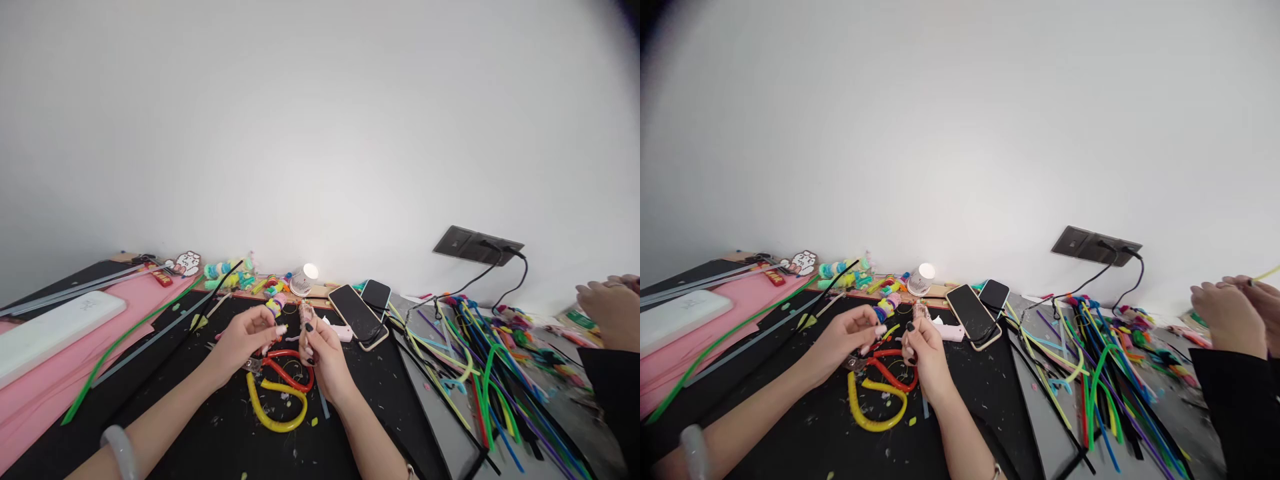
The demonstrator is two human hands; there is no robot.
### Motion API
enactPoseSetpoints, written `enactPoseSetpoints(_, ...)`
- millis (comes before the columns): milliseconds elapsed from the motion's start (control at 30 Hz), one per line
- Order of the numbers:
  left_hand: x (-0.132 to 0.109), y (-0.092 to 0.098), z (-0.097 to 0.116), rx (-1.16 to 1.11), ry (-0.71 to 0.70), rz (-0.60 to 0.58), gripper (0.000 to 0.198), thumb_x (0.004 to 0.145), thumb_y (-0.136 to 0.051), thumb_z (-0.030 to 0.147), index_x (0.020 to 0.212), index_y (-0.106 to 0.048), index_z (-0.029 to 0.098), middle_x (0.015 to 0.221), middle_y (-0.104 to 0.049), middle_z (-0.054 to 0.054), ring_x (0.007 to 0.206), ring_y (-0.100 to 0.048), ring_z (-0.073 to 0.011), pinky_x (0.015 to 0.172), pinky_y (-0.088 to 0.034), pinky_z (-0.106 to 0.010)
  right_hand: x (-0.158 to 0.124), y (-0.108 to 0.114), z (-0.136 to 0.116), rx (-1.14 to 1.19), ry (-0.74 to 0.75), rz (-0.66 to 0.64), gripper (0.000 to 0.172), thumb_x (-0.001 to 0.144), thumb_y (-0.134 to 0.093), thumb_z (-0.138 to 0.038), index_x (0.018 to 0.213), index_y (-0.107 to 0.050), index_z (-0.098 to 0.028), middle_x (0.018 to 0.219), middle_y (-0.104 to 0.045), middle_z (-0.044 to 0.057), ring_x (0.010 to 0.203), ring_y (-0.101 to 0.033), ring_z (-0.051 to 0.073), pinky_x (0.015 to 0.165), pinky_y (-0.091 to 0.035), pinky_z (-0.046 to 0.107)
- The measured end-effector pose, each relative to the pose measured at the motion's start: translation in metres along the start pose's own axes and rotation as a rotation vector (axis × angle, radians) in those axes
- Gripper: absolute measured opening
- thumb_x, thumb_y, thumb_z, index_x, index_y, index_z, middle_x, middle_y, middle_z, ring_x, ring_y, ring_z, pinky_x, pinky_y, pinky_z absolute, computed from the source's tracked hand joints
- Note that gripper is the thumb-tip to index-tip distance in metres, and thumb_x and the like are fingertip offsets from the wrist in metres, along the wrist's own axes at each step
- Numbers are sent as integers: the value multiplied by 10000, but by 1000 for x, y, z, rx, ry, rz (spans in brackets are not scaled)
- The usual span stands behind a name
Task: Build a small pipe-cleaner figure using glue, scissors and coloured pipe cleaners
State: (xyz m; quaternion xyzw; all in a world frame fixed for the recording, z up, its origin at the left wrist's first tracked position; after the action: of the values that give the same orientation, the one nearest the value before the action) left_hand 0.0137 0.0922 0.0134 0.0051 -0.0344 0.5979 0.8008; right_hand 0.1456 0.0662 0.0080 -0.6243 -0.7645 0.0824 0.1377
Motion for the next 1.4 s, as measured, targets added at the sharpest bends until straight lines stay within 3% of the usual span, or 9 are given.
enactPoseSetpoints(100, -2, 21, 13, 39, -146, 207, 230, 797, -624, 412, 787, -535, 200, 591, -492, 69, 448, -429, -83, 477, -397, -228, -1, 19, -20, -421, 198, 195, 361, 912, -463, -397, 621, -359, -212, 568, -326, -56, 517, -274, 102, 496, -218, 242)
enactPoseSetpoints(200, -4, 27, 20, 103, -211, 272, 205, 840, -558, 415, 883, -560, 214, 632, -505, 54, 462, -445, -102, 498, -450, -253, -3, 19, -30, -817, 279, 230, 319, 899, -466, -288, 600, -393, -206, 555, -379, -39, 529, -339, 121, 521, -249, 255)
enactPoseSetpoints(333, -6, 28, 24, 298, -235, 296, 222, 854, -517, 410, 896, -603, 209, 749, -617, -6, 500, -509, -130, 497, -473, -264, -3, 8, -33, -1035, 363, 147, 158, 846, -475, -109, 737, -557, -188, 673, -542, 4, 629, -497, 154, 592, -368, 257)
enactPoseSetpoints(400, -6, 26, 25, 397, -263, 278, 232, 858, -506, 403, 899, -625, 208, 847, -658, -38, 541, -551, -146, 509, -486, -270, -5, 2, -36, -1107, 428, 114, 210, 831, -473, -52, 873, -626, -190, 849, -610, 48, 807, -558, 189, 724, -432, 287)
enactPoseSetpoints(500, -6, 20, 28, 513, -318, 244, 224, 866, -496, 377, 904, -643, 211, 904, -668, -53, 600, -581, -161, 527, -488, -272, -6, 0, -35, -1273, 444, 114, 284, 811, -552, -56, 1016, -661, -219, 1031, -590, 84, 949, -530, 237, 823, -449, 354)
enactPoseSetpoints(633, -6, 15, 30, 590, -374, 213, 205, 871, -492, 340, 892, -648, 209, 891, -663, -50, 633, -588, -161, 536, -475, -261, -1, -1, -27, -1475, 382, 92, 203, 774, -619, -53, 872, -691, -215, 1057, -570, 86, 905, -496, 260, 779, -459, 394)
enactPoseSetpoints(867, -2, 6, 22, 651, -373, 97, 217, 903, -468, 335, 946, -647, 220, 977, -656, -39, 737, -621, -167, 622, -493, -270, -3, -6, -30, -1341, 447, 71, 236, 818, -514, 15, 883, -623, -185, 1101, -548, 86, 951, -477, 232, 832, -447, 367)
enactPoseSetpoints(1067, -2, -3, 19, 735, -352, 7, 213, 929, -437, 312, 963, -631, 232, 1020, -650, -27, 968, -608, -198, 844, -465, -315, -7, -7, -36, -1195, 497, 76, 235, 842, -469, 13, 905, -567, -191, 1077, -559, 75, 986, -469, 217, 865, -421, 358)
enactPoseSetpoints(1400, -10, -21, 24, 831, -368, -110, 260, 955, -378, 322, 808, -563, 213, 842, -593, -14, 809, -573, -184, 744, -436, -312, -10, -15, -32, -1193, 477, 3, 210, 886, -443, -37, 962, -553, -199, 976, -597, 64, 1015, -477, 231, 872, -385, 377)
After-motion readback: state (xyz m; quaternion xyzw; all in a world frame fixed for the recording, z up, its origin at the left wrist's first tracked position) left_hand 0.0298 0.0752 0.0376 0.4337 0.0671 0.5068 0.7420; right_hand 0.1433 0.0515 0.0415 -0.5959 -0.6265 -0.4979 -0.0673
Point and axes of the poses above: each hand's wrist, its own x-axis towards the middle knuckle, its own y-axis out of the back of the hand, z = x × y, the point moved 9 cm from there along x, towards the middle knuckle
